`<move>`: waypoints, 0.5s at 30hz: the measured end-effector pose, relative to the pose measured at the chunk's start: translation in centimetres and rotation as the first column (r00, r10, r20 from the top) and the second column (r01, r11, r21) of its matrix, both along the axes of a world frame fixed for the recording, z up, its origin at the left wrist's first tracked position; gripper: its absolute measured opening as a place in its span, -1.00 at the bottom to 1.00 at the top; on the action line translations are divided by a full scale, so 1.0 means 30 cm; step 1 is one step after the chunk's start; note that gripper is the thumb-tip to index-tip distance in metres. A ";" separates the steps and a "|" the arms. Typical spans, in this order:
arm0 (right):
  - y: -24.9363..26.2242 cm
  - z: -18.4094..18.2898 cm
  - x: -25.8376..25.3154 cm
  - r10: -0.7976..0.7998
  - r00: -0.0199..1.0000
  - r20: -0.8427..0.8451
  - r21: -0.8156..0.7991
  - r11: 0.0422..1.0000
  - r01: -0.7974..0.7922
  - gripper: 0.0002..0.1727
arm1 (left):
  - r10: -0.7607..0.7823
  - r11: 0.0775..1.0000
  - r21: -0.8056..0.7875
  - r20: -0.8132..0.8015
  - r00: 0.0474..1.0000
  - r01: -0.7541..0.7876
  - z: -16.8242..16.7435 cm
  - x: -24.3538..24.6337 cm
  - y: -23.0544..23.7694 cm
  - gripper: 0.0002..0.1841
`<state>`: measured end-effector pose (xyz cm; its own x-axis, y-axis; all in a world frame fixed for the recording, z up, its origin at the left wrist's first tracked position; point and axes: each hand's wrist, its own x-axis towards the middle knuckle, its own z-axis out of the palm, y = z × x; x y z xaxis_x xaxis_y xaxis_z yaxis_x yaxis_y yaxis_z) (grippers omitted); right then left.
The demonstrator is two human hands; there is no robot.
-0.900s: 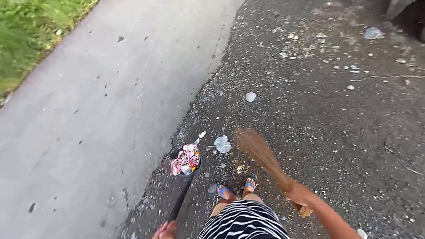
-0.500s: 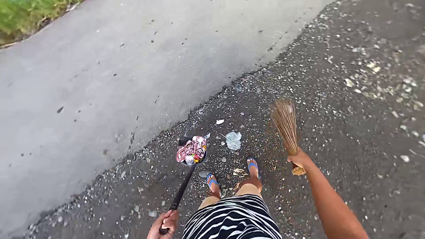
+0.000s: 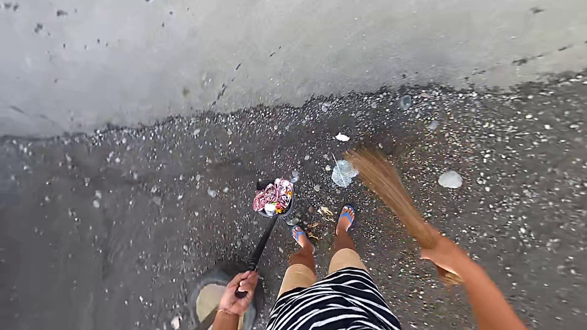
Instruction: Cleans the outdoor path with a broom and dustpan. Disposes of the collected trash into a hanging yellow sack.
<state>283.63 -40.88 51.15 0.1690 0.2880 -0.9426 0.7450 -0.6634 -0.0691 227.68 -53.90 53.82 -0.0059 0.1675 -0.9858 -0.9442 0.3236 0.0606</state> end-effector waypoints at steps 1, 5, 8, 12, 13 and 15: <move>0.020 0.068 0.041 0.008 1.000 0.022 0.029 1.000 -0.008 0.17 | -0.018 1.000 -0.020 -0.006 1.000 0.018 -0.021 -0.004 -0.017 -0.60; 0.184 0.113 0.062 0.034 0.992 0.123 0.125 0.991 -0.050 0.20 | -0.099 0.992 -0.081 0.013 0.995 0.099 -0.147 -0.048 -0.059 -0.61; 0.367 -0.070 -0.038 0.104 0.972 0.211 0.153 0.979 -0.138 0.18 | -0.162 0.976 -0.142 0.026 0.986 0.164 -0.258 -0.077 -0.066 -0.68; 0.487 -0.357 -0.197 0.235 0.947 0.220 0.087 0.962 -0.259 0.18 | -0.289 0.932 -0.207 0.066 0.955 0.297 -0.424 -0.112 -0.030 -0.77; 0.467 -0.387 -0.244 0.280 0.940 0.195 0.041 0.955 -0.293 0.19 | -0.346 0.910 -0.217 0.075 0.935 0.354 -0.461 -0.122 -0.007 -0.79; 0.375 -0.387 -0.315 0.363 0.920 0.148 -0.045 0.932 -0.360 0.21 | -0.475 0.846 -0.227 0.090 0.875 0.482 -0.529 -0.133 0.043 -0.81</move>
<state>274.17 -29.63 39.54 0.1971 0.3411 -0.9191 0.9351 -0.3471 0.0717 223.69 -52.61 37.95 0.0440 -0.0941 -0.9946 -0.6686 0.7370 -0.0993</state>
